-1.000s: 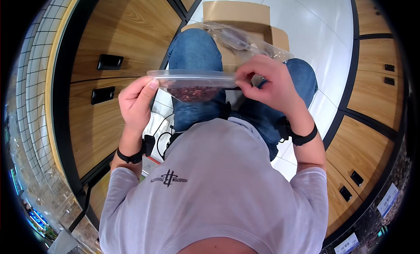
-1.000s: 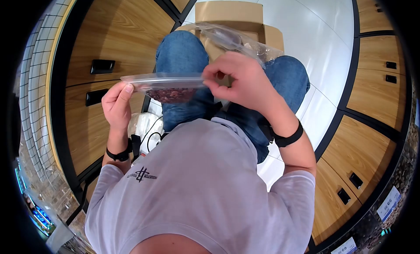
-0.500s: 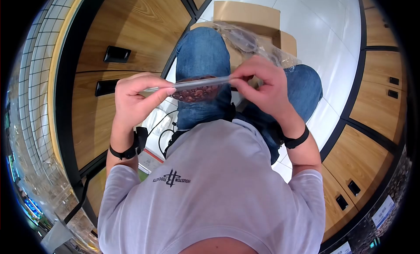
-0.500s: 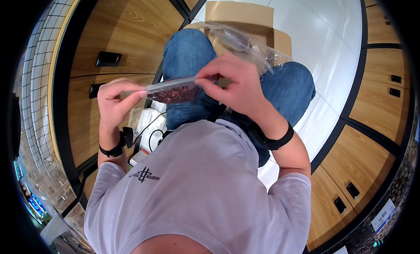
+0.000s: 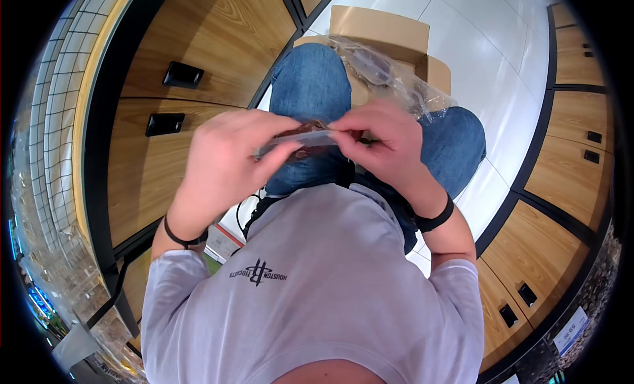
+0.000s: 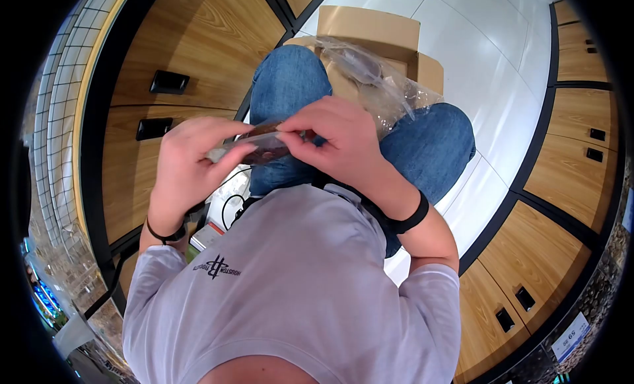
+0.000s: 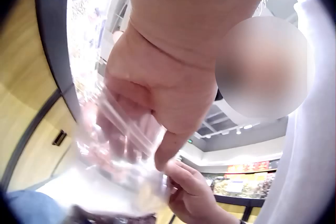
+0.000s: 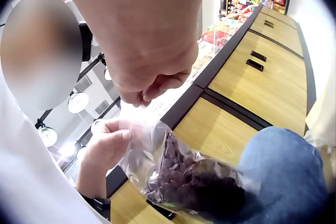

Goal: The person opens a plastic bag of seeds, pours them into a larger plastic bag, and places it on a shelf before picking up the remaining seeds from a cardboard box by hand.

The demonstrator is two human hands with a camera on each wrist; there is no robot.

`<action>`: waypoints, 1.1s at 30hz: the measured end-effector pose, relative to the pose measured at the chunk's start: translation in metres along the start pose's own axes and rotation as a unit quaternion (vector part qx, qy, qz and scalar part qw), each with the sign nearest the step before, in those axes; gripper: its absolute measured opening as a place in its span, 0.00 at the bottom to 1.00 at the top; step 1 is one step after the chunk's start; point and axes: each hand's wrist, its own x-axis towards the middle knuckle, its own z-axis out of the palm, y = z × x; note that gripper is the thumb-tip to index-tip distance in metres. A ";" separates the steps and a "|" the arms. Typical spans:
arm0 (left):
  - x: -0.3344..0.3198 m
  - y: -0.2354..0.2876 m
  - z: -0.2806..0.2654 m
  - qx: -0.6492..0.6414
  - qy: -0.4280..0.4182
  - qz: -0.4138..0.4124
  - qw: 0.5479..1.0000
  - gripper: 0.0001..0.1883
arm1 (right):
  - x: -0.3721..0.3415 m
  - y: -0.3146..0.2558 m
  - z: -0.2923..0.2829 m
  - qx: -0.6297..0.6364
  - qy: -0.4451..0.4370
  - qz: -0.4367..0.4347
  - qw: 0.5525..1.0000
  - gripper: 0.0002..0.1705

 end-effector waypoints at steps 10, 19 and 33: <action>0.019 0.018 0.017 0.002 -0.027 -0.002 1.000 0.05 | -0.008 -0.001 -0.004 0.068 0.028 0.079 0.994 0.05; 0.023 0.022 0.024 -0.095 0.017 -0.049 0.994 0.06 | -0.010 0.000 -0.004 0.090 0.002 0.145 0.985 0.05; 0.023 0.020 0.023 -0.120 -0.003 -0.059 0.991 0.07 | -0.012 0.003 0.000 0.094 0.003 0.103 0.990 0.06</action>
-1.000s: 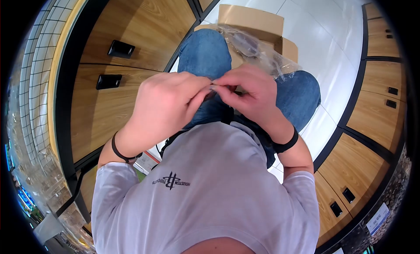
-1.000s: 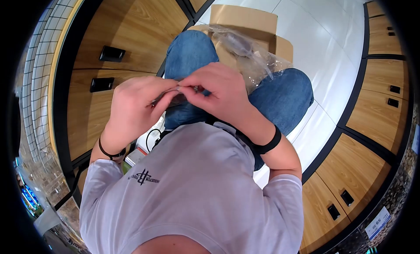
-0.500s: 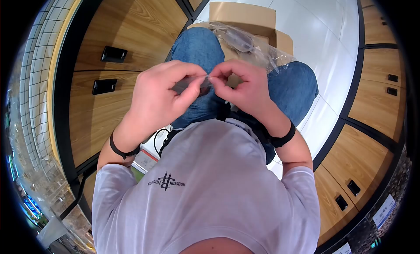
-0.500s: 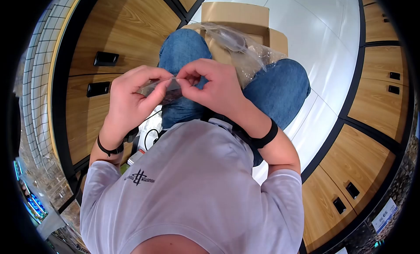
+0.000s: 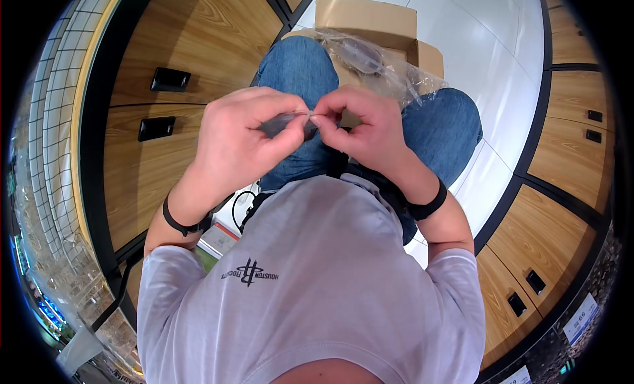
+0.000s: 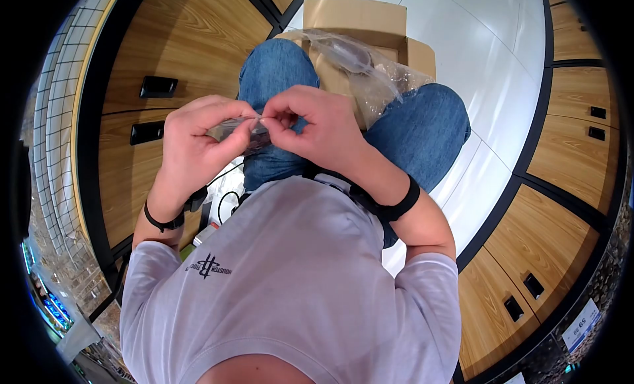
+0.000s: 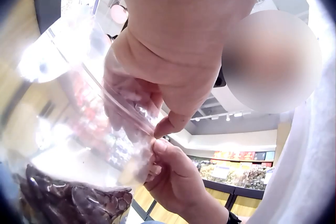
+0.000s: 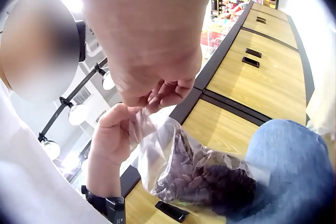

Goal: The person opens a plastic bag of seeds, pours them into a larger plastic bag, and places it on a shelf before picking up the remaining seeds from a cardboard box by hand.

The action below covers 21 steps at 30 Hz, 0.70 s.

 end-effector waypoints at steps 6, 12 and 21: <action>-0.001 0.000 -0.004 0.044 -0.017 0.002 0.999 0.07 | -0.002 0.001 0.001 -0.021 0.001 -0.022 1.000 0.06; -0.002 -0.001 -0.005 0.042 -0.020 -0.019 0.999 0.06 | -0.001 0.001 0.003 -0.029 0.010 -0.024 0.999 0.06; -0.008 -0.006 -0.010 0.036 -0.020 -0.051 0.998 0.06 | -0.006 0.000 0.001 -0.027 0.013 0.017 0.999 0.06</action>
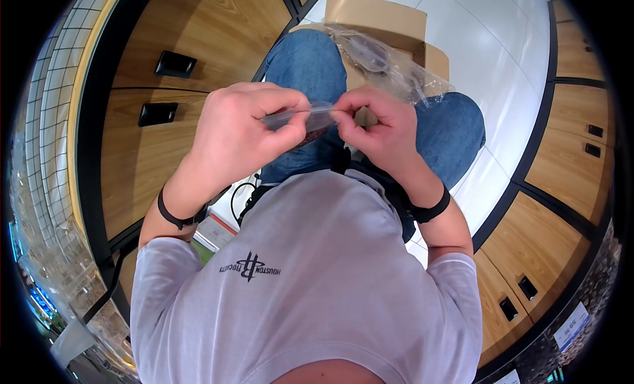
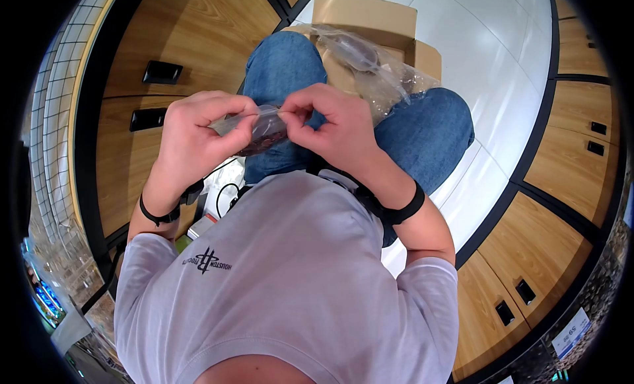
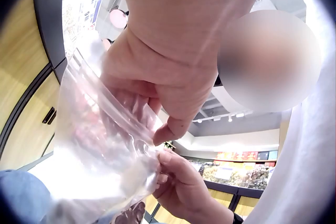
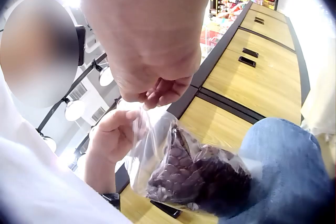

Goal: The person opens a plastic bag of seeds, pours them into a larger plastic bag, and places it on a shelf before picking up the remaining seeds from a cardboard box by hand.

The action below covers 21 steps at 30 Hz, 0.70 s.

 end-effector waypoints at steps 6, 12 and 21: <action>0.000 -0.004 0.001 -0.006 0.011 0.041 0.999 0.06 | 0.012 -0.013 0.000 -0.010 -0.024 -0.004 1.000 0.06; -0.004 -0.003 0.000 0.007 0.014 0.047 0.999 0.07 | 0.013 -0.011 0.002 -0.047 -0.031 -0.072 0.996 0.05; -0.020 -0.013 -0.012 0.025 0.011 0.011 1.000 0.06 | 0.006 -0.010 0.005 -0.031 0.000 -0.067 0.997 0.05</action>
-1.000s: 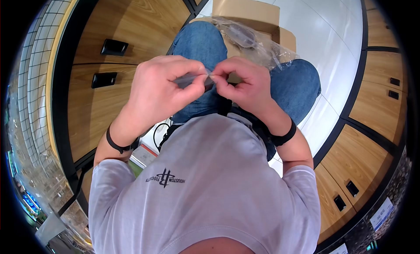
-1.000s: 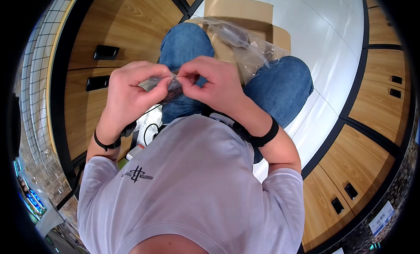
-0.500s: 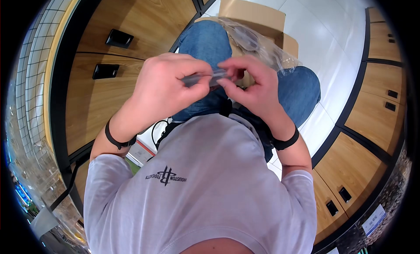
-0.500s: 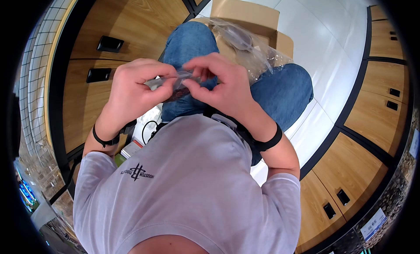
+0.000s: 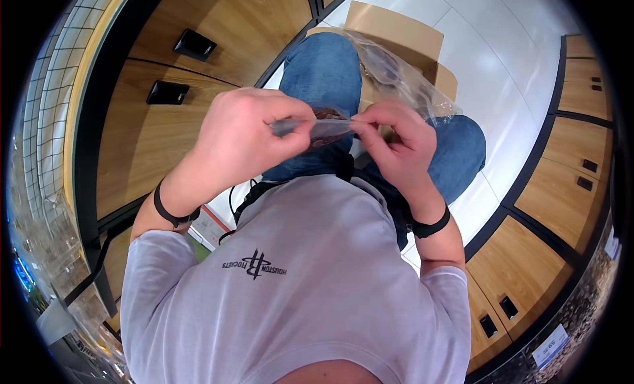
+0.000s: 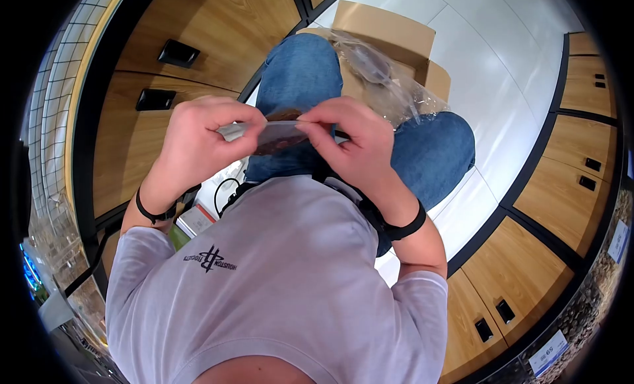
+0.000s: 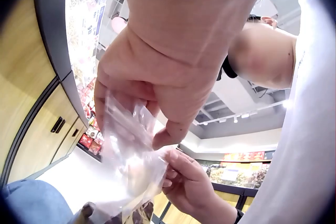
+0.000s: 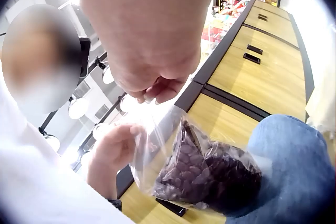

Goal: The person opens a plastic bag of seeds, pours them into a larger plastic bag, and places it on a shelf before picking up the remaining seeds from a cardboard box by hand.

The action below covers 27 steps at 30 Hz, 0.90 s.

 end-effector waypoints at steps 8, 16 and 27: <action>-0.022 -0.017 -0.005 -0.056 0.051 -0.110 0.991 0.06 | -0.001 0.003 -0.004 0.008 -0.002 -0.012 1.000 0.07; -0.036 -0.034 -0.014 -0.092 0.070 -0.131 0.985 0.08 | -0.001 0.005 -0.002 0.019 -0.010 -0.011 1.000 0.07; -0.042 -0.040 -0.031 -0.154 0.017 -0.199 0.968 0.10 | -0.002 0.004 -0.005 -0.004 -0.018 -0.004 1.000 0.07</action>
